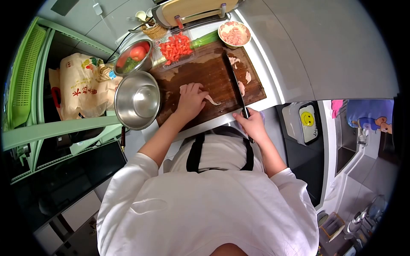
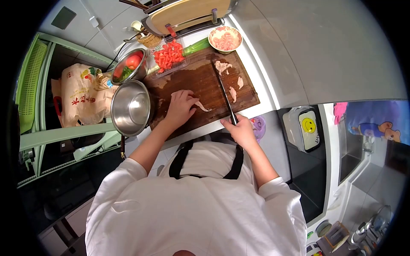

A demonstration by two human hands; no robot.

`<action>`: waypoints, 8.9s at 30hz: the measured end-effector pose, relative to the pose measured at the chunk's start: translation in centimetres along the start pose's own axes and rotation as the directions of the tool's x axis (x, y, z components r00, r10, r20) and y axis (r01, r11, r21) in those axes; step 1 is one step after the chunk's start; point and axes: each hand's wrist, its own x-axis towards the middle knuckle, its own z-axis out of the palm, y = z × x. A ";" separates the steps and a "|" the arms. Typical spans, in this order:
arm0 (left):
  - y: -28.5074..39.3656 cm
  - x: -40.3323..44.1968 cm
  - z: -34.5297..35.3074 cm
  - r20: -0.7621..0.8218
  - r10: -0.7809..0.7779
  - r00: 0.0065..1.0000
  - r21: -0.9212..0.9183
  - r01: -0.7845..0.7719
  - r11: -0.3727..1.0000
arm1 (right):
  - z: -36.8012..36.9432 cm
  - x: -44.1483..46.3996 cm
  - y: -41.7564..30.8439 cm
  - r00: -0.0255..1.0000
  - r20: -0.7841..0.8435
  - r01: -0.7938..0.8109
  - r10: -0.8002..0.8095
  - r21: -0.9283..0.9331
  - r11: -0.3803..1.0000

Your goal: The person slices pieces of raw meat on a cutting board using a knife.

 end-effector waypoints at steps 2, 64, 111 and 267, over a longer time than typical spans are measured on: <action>-1.4 0.4 0.8 0.030 0.025 0.999 0.010 -0.025 1.000 | 0.0 0.2 0.1 0.999 -0.020 0.033 -0.034 -0.046 0.998; -0.5 -1.1 3.7 -0.130 -0.102 0.986 -0.142 0.083 0.986 | 0.1 3.1 -3.8 0.960 0.277 0.051 0.048 -0.342 0.938; -0.2 -2.4 4.1 -0.227 -0.185 0.956 -0.155 0.152 0.976 | 0.5 2.0 -4.1 0.976 0.213 0.156 -0.036 -0.582 0.798; 0.1 12.8 8.0 -0.048 -0.397 0.917 -0.493 0.324 0.807 | -5.3 -0.5 -4.4 0.995 -0.069 0.095 -0.078 0.307 0.947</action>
